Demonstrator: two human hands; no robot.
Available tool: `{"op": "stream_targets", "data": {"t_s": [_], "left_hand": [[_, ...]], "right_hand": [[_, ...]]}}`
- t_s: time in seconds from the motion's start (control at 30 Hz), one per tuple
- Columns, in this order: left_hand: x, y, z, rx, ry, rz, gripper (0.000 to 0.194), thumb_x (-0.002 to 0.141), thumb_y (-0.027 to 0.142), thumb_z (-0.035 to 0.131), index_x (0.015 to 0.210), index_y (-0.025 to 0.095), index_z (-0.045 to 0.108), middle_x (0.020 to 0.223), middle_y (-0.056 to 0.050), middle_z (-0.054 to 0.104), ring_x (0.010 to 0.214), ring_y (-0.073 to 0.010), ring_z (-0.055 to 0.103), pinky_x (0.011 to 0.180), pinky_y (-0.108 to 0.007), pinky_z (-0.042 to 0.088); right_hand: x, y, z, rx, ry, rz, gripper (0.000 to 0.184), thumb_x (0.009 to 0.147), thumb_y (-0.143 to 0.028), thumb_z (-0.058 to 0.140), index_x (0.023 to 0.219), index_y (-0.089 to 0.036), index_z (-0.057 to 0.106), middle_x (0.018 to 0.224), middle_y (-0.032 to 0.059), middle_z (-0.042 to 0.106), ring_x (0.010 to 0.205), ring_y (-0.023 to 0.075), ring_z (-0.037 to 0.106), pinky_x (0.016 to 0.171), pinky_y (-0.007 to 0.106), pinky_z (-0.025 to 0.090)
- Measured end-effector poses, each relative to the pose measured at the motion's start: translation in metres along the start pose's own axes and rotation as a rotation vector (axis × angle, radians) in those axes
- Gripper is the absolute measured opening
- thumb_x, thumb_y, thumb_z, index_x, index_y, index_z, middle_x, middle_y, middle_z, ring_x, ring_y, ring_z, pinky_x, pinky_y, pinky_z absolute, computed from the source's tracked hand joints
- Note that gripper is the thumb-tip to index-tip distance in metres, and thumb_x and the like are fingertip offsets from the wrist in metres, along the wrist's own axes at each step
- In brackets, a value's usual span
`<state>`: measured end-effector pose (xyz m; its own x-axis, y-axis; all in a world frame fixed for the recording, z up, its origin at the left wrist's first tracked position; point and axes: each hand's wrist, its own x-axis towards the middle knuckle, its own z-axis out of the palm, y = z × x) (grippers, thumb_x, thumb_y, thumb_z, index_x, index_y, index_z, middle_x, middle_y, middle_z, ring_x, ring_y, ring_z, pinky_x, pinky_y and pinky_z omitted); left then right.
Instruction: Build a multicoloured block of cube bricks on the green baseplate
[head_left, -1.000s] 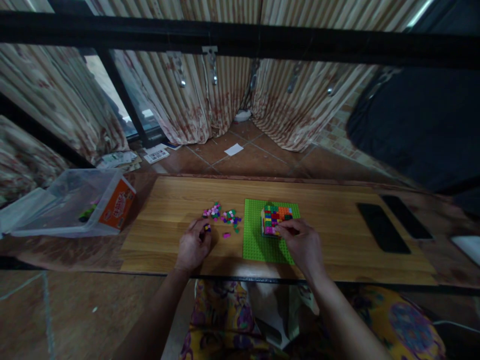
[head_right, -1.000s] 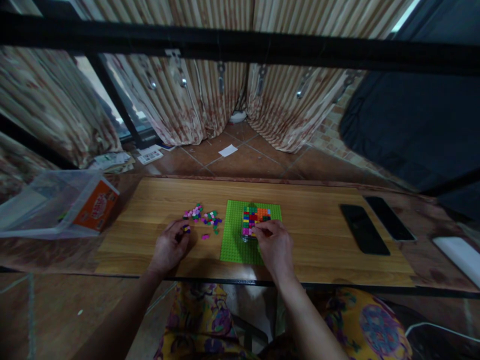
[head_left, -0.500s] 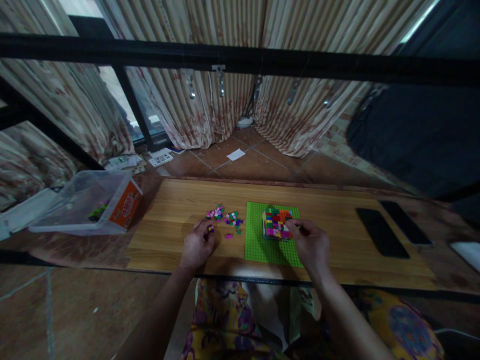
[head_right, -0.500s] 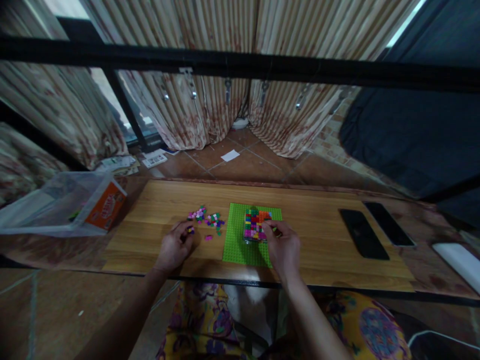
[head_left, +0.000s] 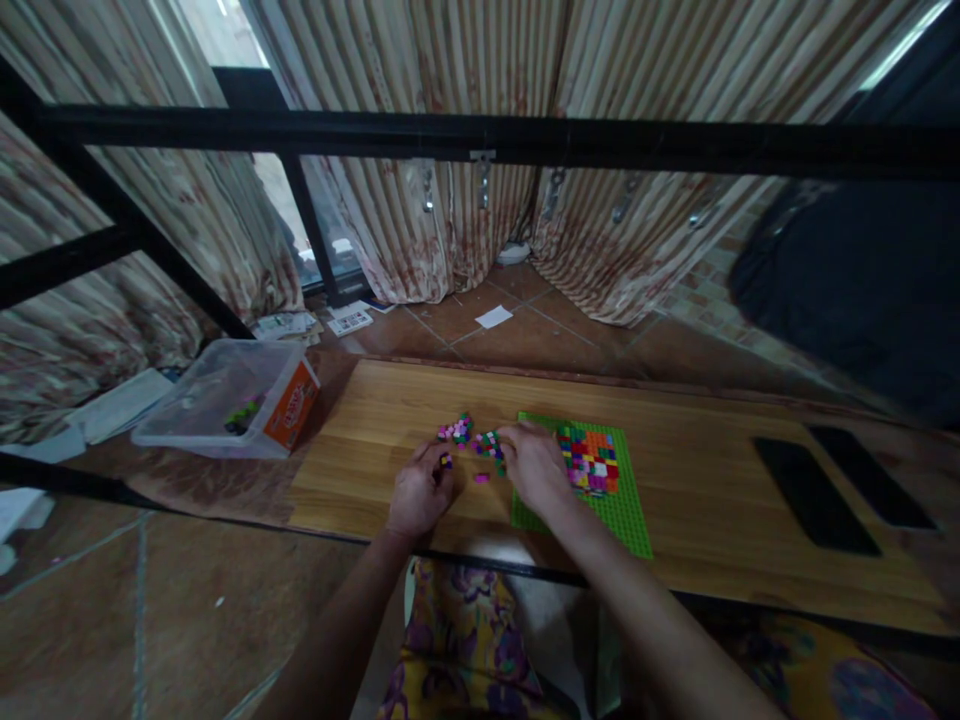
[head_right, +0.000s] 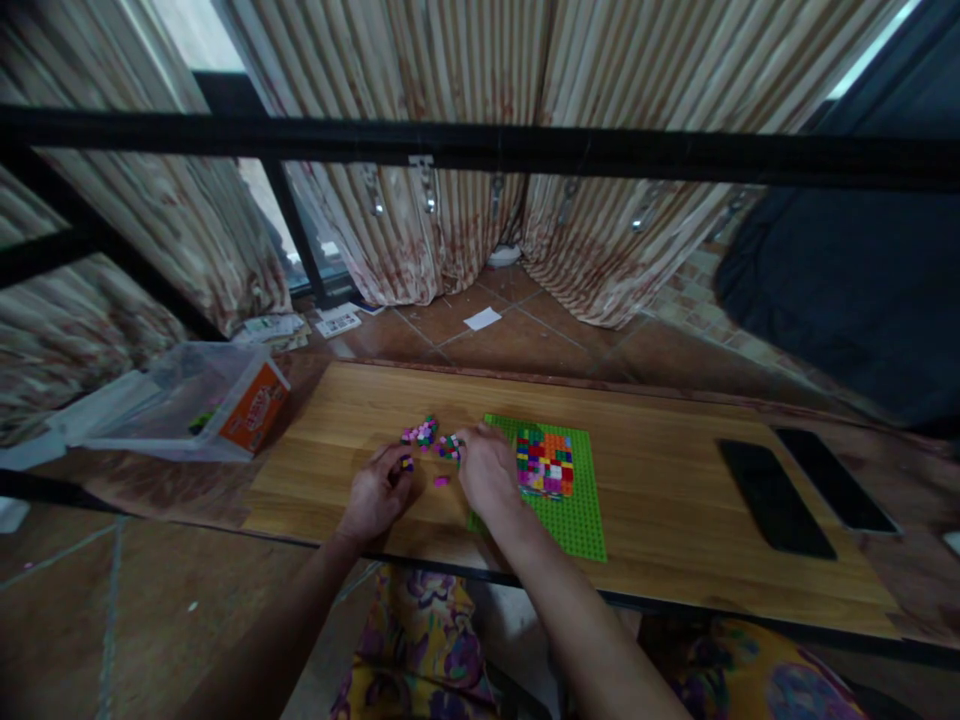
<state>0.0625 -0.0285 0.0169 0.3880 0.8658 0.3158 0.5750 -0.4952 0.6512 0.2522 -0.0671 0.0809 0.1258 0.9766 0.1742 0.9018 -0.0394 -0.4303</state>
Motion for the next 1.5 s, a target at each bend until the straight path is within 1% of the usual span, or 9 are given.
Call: {"op": "stream_targets", "data": {"t_s": [0.13, 0.3, 0.57, 0.8, 0.97, 1.1, 1.3, 1.4, 1.5], "left_hand": [[0.000, 0.002, 0.000, -0.012, 0.004, 0.003, 0.030, 0.082, 0.013, 0.050, 0.110, 0.022, 0.059, 0.109, -0.005, 0.064, 0.101, -0.0175, 0.062, 0.091, -0.030, 0.050], [-0.001, 0.000, 0.001, -0.009, -0.020, -0.013, 0.031, 0.082, 0.012, 0.050, 0.110, 0.022, 0.059, 0.110, -0.006, 0.064, 0.102, -0.0179, 0.061, 0.090, -0.030, 0.050], [-0.003, 0.002, -0.002, -0.070, -0.025, 0.034, 0.037, 0.079, 0.012, 0.054, 0.114, 0.024, 0.060, 0.119, -0.005, 0.060, 0.109, -0.0166, 0.060, 0.095, -0.029, 0.049], [-0.006, 0.005, -0.004, -0.086, -0.040, 0.113, 0.031, 0.086, 0.028, 0.057, 0.116, 0.024, 0.060, 0.123, -0.008, 0.059, 0.116, -0.0191, 0.057, 0.098, -0.034, 0.049], [-0.008, 0.009, -0.008, -0.093, -0.133, 0.207, 0.023, 0.092, 0.028, 0.049, 0.110, 0.023, 0.061, 0.112, -0.008, 0.062, 0.106, -0.0174, 0.060, 0.093, -0.031, 0.051], [-0.006, 0.011, -0.012, -0.185, -0.236, 0.245, 0.022, 0.093, 0.029, 0.046, 0.107, 0.021, 0.062, 0.104, -0.008, 0.062, 0.099, -0.0167, 0.059, 0.088, -0.030, 0.050], [-0.001, 0.011, -0.018, -0.313, -0.364, 0.182, 0.027, 0.095, 0.034, 0.042, 0.090, 0.019, 0.064, 0.084, -0.005, 0.061, 0.084, -0.0160, 0.058, 0.080, -0.028, 0.048], [0.000, 0.012, -0.020, -0.338, -0.385, 0.162, 0.029, 0.094, 0.036, 0.043, 0.088, 0.019, 0.065, 0.083, -0.004, 0.063, 0.083, -0.0162, 0.058, 0.079, -0.028, 0.048], [0.002, 0.012, -0.021, -0.326, -0.381, 0.154, 0.031, 0.094, 0.038, 0.043, 0.082, 0.019, 0.063, 0.077, -0.002, 0.061, 0.079, -0.0155, 0.056, 0.078, -0.028, 0.048]], "right_hand": [[0.014, 0.005, 0.017, -0.046, -0.093, 0.043, 0.019, 0.083, -0.013, 0.056, 0.086, -0.021, 0.073, 0.091, 0.0062, 0.068, 0.091, 0.0203, 0.059, 0.083, 0.028, 0.042], [0.004, 0.008, 0.030, -0.047, -0.145, 0.043, 0.020, 0.083, -0.014, 0.055, 0.084, -0.022, 0.073, 0.091, 0.0044, 0.066, 0.090, 0.0184, 0.058, 0.083, 0.027, 0.041], [0.000, -0.002, 0.035, -0.049, -0.117, 0.033, 0.019, 0.085, -0.013, 0.052, 0.086, -0.020, 0.070, 0.093, 0.0073, 0.062, 0.094, 0.0211, 0.055, 0.083, 0.029, 0.042], [-0.017, -0.017, 0.033, 0.088, -0.070, -0.127, 0.020, 0.087, -0.010, 0.049, 0.086, -0.020, 0.066, 0.092, 0.0056, 0.062, 0.094, 0.0216, 0.055, 0.086, 0.033, 0.044], [-0.030, -0.023, 0.030, 0.281, -0.063, -0.088, 0.018, 0.089, -0.010, 0.050, 0.087, -0.020, 0.065, 0.088, 0.0038, 0.066, 0.086, 0.0181, 0.061, 0.081, 0.030, 0.045], [-0.033, -0.021, 0.026, 0.367, -0.083, -0.098, 0.018, 0.086, -0.008, 0.054, 0.094, -0.021, 0.065, 0.089, 0.0022, 0.068, 0.087, 0.0170, 0.062, 0.082, 0.029, 0.044], [-0.036, -0.020, 0.023, 0.573, -0.103, -0.134, 0.026, 0.084, -0.008, 0.057, 0.104, -0.021, 0.065, 0.084, -0.0007, 0.067, 0.081, 0.0139, 0.061, 0.078, 0.026, 0.045], [-0.037, -0.019, 0.023, 0.683, -0.145, -0.111, 0.028, 0.083, -0.008, 0.057, 0.105, -0.023, 0.066, 0.083, -0.0017, 0.068, 0.079, 0.0133, 0.062, 0.078, 0.026, 0.047], [-0.044, -0.018, 0.018, 0.759, -0.177, -0.102, 0.024, 0.085, -0.012, 0.056, 0.101, -0.025, 0.069, 0.088, -0.0010, 0.070, 0.081, 0.0137, 0.064, 0.078, 0.027, 0.049]]}}
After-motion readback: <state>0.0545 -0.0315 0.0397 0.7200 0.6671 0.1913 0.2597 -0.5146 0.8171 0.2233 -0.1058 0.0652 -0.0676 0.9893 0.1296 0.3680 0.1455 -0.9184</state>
